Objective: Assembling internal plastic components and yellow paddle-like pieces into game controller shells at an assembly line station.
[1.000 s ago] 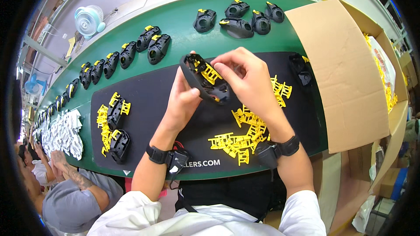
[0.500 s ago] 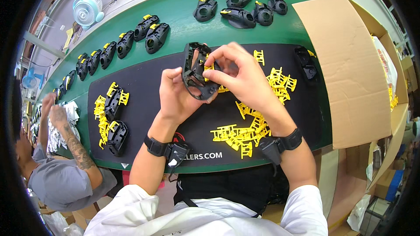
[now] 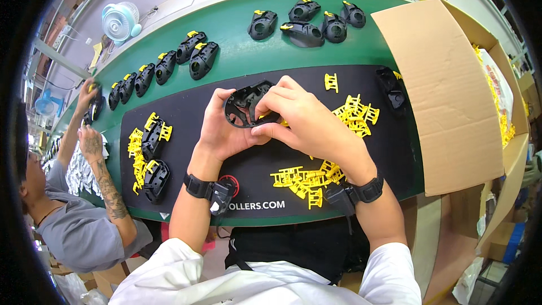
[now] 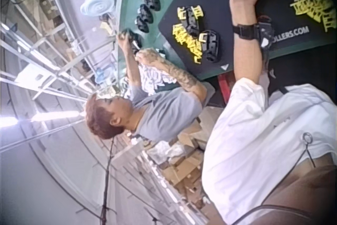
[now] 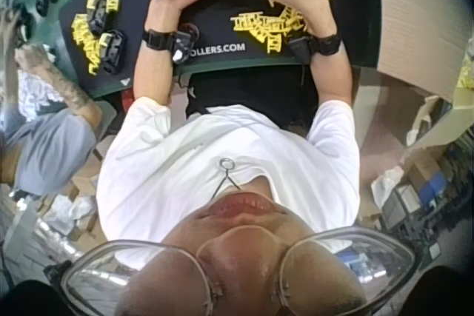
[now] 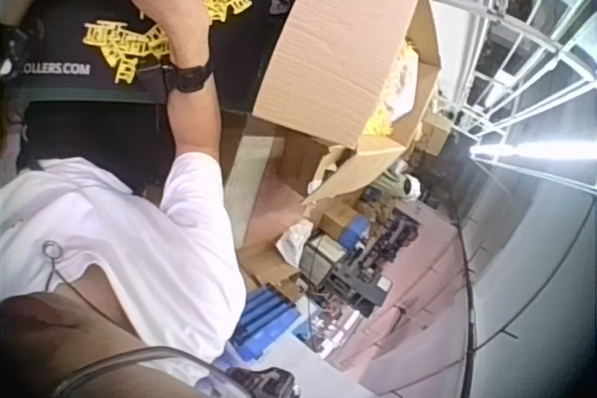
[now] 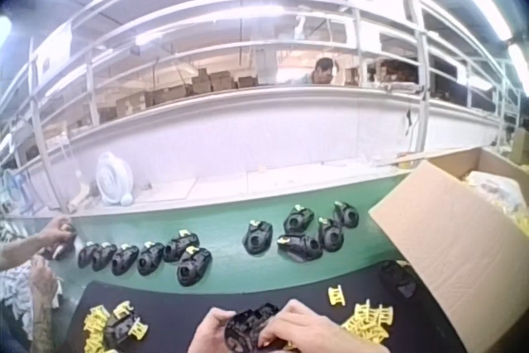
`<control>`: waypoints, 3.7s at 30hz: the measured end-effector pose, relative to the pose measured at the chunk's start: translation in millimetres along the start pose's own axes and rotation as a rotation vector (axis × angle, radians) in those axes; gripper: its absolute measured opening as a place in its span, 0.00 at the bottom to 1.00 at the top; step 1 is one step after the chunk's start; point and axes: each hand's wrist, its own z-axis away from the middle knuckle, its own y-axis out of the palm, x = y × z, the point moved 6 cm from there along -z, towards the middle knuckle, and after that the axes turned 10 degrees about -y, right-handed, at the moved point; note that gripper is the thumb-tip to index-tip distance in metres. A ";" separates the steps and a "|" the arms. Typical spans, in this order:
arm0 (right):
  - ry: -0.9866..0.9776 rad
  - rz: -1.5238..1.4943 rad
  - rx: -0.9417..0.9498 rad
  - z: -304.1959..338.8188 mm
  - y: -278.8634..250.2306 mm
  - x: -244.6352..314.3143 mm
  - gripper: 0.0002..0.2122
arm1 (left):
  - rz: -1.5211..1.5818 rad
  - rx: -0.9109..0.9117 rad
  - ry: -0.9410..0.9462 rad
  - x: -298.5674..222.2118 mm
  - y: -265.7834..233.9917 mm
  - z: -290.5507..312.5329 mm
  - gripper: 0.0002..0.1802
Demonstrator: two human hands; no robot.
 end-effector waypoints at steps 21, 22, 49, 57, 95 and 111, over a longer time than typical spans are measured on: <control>0.310 -0.038 -0.164 18.3 -31.2 -43.7 0.05 | -2.550 -1.365 0.191 -199.9 -60.2 -107.9 0.43; 0.370 -0.066 -0.285 20.5 -36.2 -46.9 0.05 | -2.461 -1.321 0.226 -203.5 -63.1 -114.3 0.44; 0.277 0.039 -0.512 16.4 -33.3 -34.0 0.08 | -0.544 -0.359 0.485 -1.6 14.1 -18.8 0.44; 0.257 0.136 -0.515 15.8 -32.3 -27.1 0.09 | -0.603 -0.363 0.485 -2.0 21.3 -18.4 0.52; 0.022 -0.073 0.037 4.9 -5.5 -7.1 0.14 | 0.018 -0.207 -0.165 0.7 1.5 -7.6 0.29; 0.444 0.315 0.488 45.8 -23.7 -17.9 0.06 | -2.626 -1.530 0.117 -159.1 -31.6 -68.9 0.30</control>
